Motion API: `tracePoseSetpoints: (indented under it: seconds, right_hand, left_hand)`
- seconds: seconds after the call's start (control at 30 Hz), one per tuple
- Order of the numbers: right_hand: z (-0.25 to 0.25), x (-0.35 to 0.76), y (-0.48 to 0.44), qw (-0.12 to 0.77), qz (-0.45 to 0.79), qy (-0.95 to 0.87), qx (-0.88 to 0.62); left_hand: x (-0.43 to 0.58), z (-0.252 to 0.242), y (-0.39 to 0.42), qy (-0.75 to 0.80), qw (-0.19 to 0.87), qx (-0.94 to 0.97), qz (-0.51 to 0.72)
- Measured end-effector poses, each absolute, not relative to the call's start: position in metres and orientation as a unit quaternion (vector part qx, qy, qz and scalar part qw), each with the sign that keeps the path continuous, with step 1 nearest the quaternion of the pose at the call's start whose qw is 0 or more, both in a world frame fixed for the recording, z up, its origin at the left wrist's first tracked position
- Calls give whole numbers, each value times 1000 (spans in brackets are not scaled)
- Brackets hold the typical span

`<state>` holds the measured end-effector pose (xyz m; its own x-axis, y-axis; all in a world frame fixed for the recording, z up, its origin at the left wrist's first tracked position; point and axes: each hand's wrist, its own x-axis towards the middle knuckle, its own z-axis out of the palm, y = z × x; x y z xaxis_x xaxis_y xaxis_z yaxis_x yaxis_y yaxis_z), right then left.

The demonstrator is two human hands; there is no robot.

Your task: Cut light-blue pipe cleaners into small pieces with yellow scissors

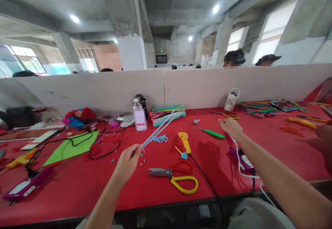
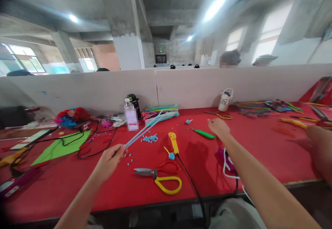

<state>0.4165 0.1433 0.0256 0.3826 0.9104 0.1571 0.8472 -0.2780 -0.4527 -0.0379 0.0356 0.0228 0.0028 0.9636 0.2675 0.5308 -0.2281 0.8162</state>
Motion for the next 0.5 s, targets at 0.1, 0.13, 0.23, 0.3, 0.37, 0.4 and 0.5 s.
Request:
tracePoseSetpoints:
  seconds: [0.1, 0.13, 0.23, 0.3, 0.37, 0.4, 0.5]
  right_hand:
    - [23, 367, 127, 255, 213, -622, -709]
    - [20, 349, 118, 260, 263, -642, -672]
    - [8, 297, 85, 279, 389, -675, -561]
    - [2, 269, 63, 298, 449, -678, -500]
    - [-3, 249, 46, 324, 494, -669, -451]
    - [-5, 241, 39, 338, 509, -661, -434]
    - [-10, 226, 25, 384, 531, -633, -411]
  left_hand:
    - [-27, 14, 48, 558, 301, 643, 429]
    - [-23, 11, 51, 554, 310, 642, 429]
    - [-11, 3, 55, 535, 345, 641, 428]
    - [-3, -3, 50, 520, 374, 637, 427]
    - [7, -12, 42, 507, 404, 630, 428]
    - [12, -17, 37, 500, 418, 626, 429]
    - [32, -34, 23, 481, 452, 614, 433]
